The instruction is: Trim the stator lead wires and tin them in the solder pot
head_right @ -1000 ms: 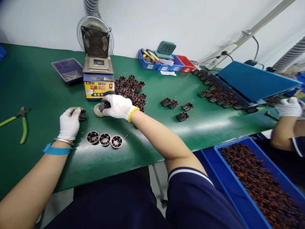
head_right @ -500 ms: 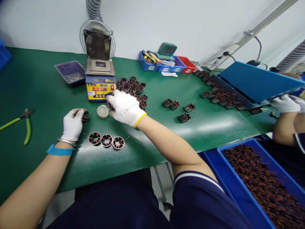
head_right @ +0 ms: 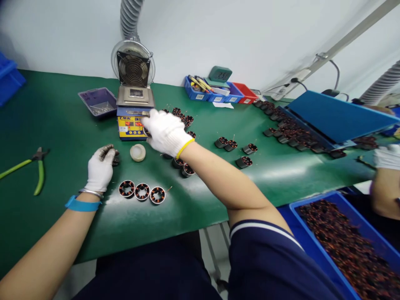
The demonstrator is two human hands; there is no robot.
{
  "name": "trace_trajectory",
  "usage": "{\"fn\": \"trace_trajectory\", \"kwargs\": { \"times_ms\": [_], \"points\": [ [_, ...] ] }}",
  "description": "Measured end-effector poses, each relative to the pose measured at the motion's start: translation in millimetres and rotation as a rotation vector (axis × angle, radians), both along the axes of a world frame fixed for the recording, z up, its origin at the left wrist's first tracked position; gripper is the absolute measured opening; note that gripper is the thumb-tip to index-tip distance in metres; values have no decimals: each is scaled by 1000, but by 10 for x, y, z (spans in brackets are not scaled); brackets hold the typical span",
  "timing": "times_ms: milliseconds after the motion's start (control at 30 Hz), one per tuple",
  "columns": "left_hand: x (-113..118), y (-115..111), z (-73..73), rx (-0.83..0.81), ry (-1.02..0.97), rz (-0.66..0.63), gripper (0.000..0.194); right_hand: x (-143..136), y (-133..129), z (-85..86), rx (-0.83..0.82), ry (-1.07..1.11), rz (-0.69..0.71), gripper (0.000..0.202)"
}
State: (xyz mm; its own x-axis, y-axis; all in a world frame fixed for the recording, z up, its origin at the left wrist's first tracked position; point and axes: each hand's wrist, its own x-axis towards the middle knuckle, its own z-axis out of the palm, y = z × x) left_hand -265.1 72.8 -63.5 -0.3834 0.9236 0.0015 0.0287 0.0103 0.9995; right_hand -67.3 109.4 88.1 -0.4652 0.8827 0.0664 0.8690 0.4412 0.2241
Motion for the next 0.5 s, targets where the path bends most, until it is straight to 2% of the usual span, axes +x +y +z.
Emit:
{"fn": "trace_trajectory", "kwargs": {
  "times_ms": [133,200,267,367,500],
  "points": [
    [15,-8,-25,-11,-20,-6,45,-166,796,356,104,50,-63,48],
    [14,-14,-40,-10,-23,-12,45,-299,1222,449,127,22,-102,51],
    [14,-18,-52,-6,-24,-19,46,-431,1558,457,141,-9,-109,51],
    [19,-20,-58,-6,-25,-30,49,-568,1828,363,129,-24,-117,50],
    [22,-19,-62,-9,-22,-42,52,-550,1885,288,55,46,-65,56]
  ]
}}
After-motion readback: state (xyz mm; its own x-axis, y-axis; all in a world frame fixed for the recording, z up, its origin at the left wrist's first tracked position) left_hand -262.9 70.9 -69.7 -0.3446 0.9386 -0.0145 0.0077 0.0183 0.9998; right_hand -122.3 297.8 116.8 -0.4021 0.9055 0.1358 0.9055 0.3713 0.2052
